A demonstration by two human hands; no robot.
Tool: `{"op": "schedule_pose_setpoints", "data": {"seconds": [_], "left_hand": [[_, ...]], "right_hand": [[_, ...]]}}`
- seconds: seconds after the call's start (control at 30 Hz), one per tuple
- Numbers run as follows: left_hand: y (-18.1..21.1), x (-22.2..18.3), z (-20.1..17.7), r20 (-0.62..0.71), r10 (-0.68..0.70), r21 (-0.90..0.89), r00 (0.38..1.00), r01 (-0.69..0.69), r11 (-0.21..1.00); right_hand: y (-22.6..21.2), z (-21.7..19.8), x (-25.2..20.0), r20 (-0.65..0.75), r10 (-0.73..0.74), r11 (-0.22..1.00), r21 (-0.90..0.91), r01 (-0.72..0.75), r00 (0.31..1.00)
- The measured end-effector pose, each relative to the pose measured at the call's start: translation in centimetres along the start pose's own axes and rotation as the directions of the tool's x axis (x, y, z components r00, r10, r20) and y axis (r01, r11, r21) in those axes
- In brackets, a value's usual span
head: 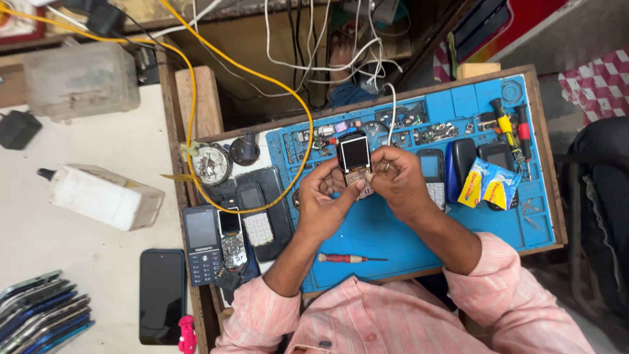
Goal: The person disassembles a feature phone, uses a soldering iron on the motherboard, and reassembles the device. They connect a charging cable to test the screen and buttons, then place the phone on the workbench.
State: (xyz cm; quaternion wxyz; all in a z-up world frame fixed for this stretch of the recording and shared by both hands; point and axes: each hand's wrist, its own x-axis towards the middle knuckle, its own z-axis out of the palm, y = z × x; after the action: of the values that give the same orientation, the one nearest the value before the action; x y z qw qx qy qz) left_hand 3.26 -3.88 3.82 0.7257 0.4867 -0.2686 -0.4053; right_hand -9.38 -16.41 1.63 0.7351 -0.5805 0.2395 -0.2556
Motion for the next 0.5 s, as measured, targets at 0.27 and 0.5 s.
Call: {"op": "schedule_pose_setpoints", "data": {"seconds": [0.27,0.5], "left_hand": [[-1.3,-1.0,0.2,-0.022,0.09,0.112,0.996,-0.087,0.99],[-1.8,-1.3,-0.2,-0.026,0.092,0.159,0.995,-0.087,0.983]], "right_hand": [[0.9,-1.0,-0.6,0.009,0.105,0.978,0.18,-0.105,0.994],[0.7,-0.9,-0.5,0.029,0.146,0.967,0.207,-0.149,0.989]]}}
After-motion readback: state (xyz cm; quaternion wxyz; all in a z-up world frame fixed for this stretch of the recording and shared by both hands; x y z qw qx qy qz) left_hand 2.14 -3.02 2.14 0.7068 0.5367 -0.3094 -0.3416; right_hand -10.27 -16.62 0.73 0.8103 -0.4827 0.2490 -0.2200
